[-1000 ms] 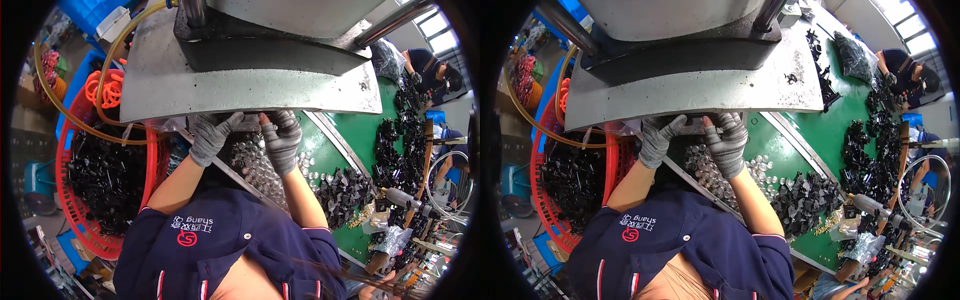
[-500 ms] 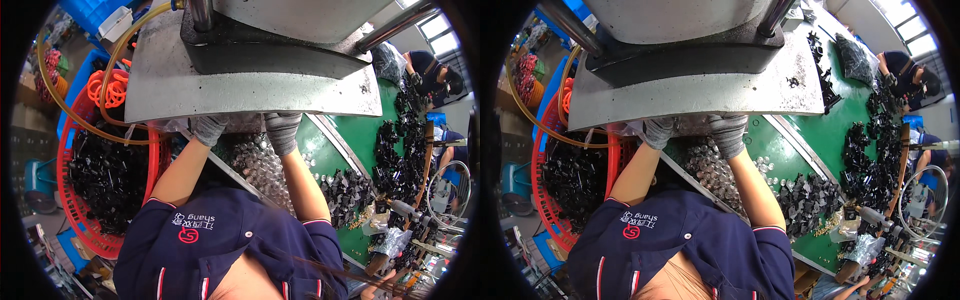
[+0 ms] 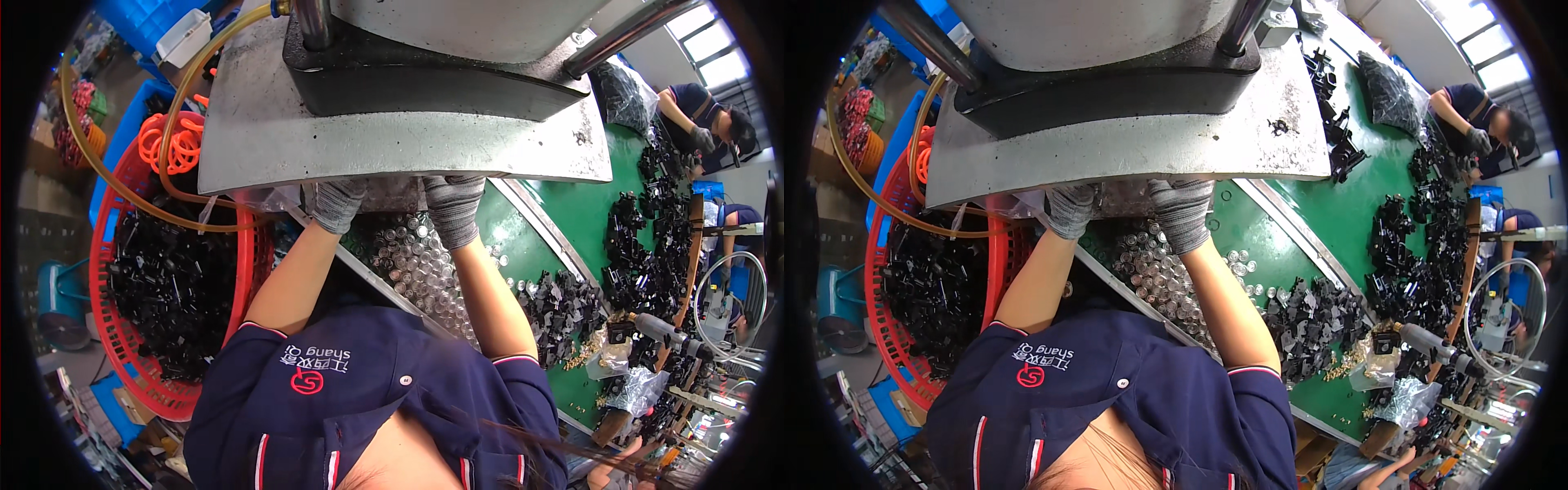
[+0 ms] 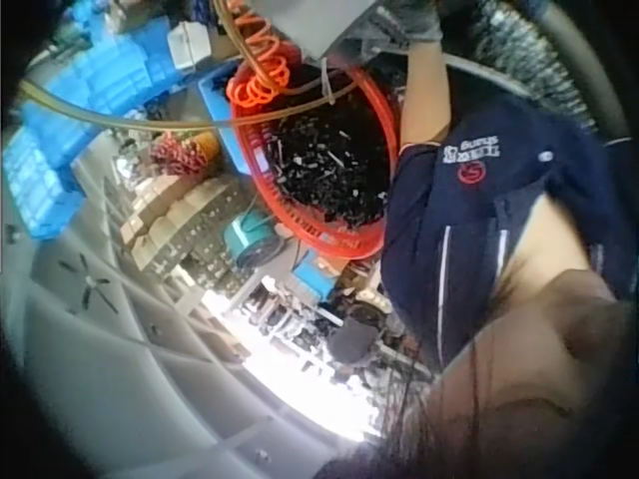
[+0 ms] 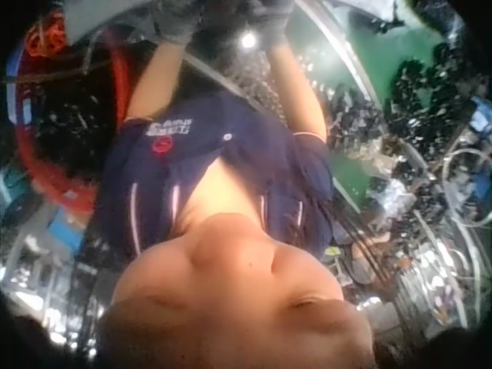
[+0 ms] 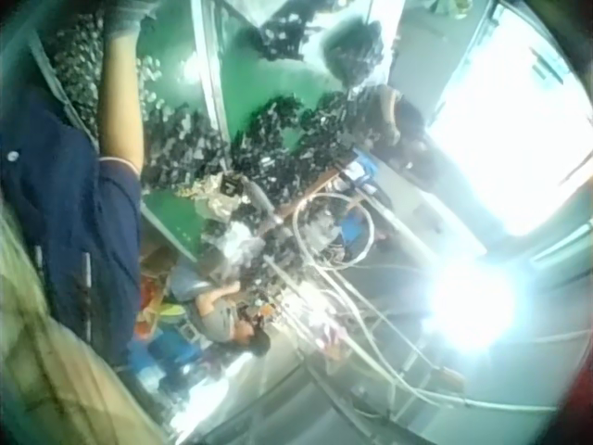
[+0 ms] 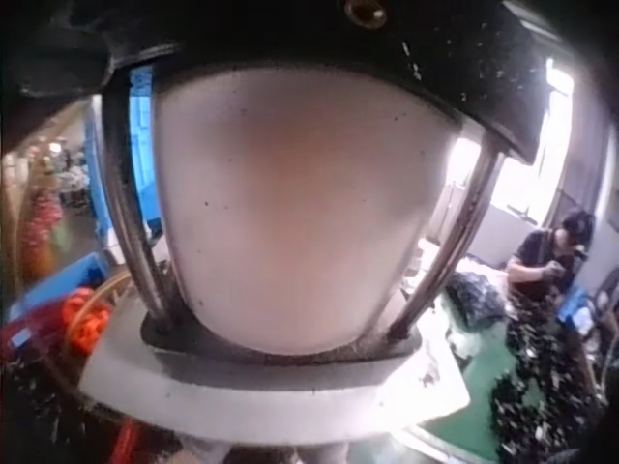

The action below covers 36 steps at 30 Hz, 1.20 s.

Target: Assembling small hardware components using a pneumatic screwdriver at a factory workstation.

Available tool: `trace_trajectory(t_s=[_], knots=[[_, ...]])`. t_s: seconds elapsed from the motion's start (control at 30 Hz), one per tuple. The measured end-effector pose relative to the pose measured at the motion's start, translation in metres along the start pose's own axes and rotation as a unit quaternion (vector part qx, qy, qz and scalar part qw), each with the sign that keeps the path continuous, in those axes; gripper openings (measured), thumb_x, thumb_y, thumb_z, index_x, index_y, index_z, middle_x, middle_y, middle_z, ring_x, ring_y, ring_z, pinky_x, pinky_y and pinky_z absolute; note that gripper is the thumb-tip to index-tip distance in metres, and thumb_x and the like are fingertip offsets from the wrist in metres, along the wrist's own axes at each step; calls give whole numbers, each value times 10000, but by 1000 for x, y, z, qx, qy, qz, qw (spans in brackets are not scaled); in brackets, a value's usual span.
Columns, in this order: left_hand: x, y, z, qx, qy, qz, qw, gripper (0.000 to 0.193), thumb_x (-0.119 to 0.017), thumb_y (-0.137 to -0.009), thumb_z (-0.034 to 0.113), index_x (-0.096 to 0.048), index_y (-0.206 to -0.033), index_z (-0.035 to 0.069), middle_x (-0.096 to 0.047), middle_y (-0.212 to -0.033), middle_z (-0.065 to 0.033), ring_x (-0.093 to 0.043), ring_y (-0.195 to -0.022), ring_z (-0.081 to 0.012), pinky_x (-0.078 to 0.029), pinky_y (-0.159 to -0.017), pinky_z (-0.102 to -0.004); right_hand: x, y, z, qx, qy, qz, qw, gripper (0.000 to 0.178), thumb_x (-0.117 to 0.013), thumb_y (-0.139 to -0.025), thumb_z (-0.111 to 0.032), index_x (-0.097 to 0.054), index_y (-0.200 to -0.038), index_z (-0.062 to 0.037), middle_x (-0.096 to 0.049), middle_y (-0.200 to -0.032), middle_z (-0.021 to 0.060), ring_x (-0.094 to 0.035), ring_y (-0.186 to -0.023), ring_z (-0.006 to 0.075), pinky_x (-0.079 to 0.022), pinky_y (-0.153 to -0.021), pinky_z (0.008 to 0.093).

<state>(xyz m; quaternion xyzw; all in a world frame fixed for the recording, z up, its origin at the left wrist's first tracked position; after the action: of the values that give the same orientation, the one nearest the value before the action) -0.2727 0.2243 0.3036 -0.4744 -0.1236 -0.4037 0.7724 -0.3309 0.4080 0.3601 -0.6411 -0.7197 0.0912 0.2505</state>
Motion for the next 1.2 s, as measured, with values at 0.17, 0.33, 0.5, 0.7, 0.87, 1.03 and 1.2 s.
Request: trace_trajectory(t_s=[0.17, 0.33, 0.5, 0.7, 0.87, 1.03, 1.2], knots=[[-7, 3, -4, -54, -85, -18, 995, 424, -504, -945, 310, -499, -1292, 67, -545, -1239, -148, -546, -1095, -286, -430, -931, -405, -3, 3, 13, -14, -22, 9, 1000, 152, -670, -816, -71, -645, -931, 25, -682, -859, 119, -650, -794, 223, -498, -753, 335], [-5, -4, 6, -58, -139, -41, 988, 418, -551, -922, 279, -513, -1275, 58, -538, -1259, -141, -544, -1104, -270, -431, -933, -394, -5, -1, 18, -42, -38, -3, 998, 139, -658, -833, -58, -628, -920, 46, -681, -807, 115, -646, -748, 171, -507, -695, 289], [-21, -4, -15, 4, -8, -91, 996, 431, -583, -898, 256, -513, -1267, 45, -549, -1254, -121, -551, -1107, -252, -442, -935, -377, -7, 5, 25, -82, -155, 14, 984, 196, -674, -814, -67, -626, -965, 49, -678, -827, 140, -647, -729, 192, -508, -698, 291], [-1, -1, 25, 161, 371, -91, 910, 538, -661, -839, 224, -475, -1315, 57, -577, -1216, -108, -567, -1094, -235, -438, -953, -352, 0, 13, 1, -187, -195, -47, 962, 243, -682, -822, -101, -612, -1014, 32, -666, -854, 88, -619, -720, 139, -496, -686, 259], [28, 3, 107, 90, 386, -147, 906, 566, -699, -783, 130, -491, -1307, 77, -582, -1199, -127, -597, -1043, -230, -462, -909, -307, 14, 38, -6, -253, -264, -115, 923, 315, -653, -848, -237, -607, -1031, 16, -658, -835, 87, -614, -625, 121, -489, -514, 214], [56, 22, 126, 23, 227, -353, 907, 440, -674, -764, 95, -580, -1191, 45, -625, -1111, -136, -643, -969, -245, -501, -854, -320, 96, 59, 93, -299, -348, 63, 886, 289, -572, -890, -206, -580, -1075, 15, -648, -844, 105, -630, -644, 174, -493, -488, 240], [155, -4, 89, 50, 57, -208, 975, 310, -595, -789, 21, -616, -1098, 37, -658, -997, -127, -653, -889, -234, -515, -802, -322, 138, 25, 151, -316, -406, 184, 838, 272, -517, -906, -120, -533, -1135, 25, -640, -898, 125, -629, -695, 220, -530, -552, 267]])
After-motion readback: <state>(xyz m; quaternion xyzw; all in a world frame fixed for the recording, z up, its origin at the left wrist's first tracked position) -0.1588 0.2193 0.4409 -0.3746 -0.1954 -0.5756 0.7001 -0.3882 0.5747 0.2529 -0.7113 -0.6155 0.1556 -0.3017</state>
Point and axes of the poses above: each hand's wrist, its own y-axis away from the middle knuckle, its own x-axis out of the back of the hand, z = x × y, the point moved 10 cm from there along -y, towards the middle knuckle
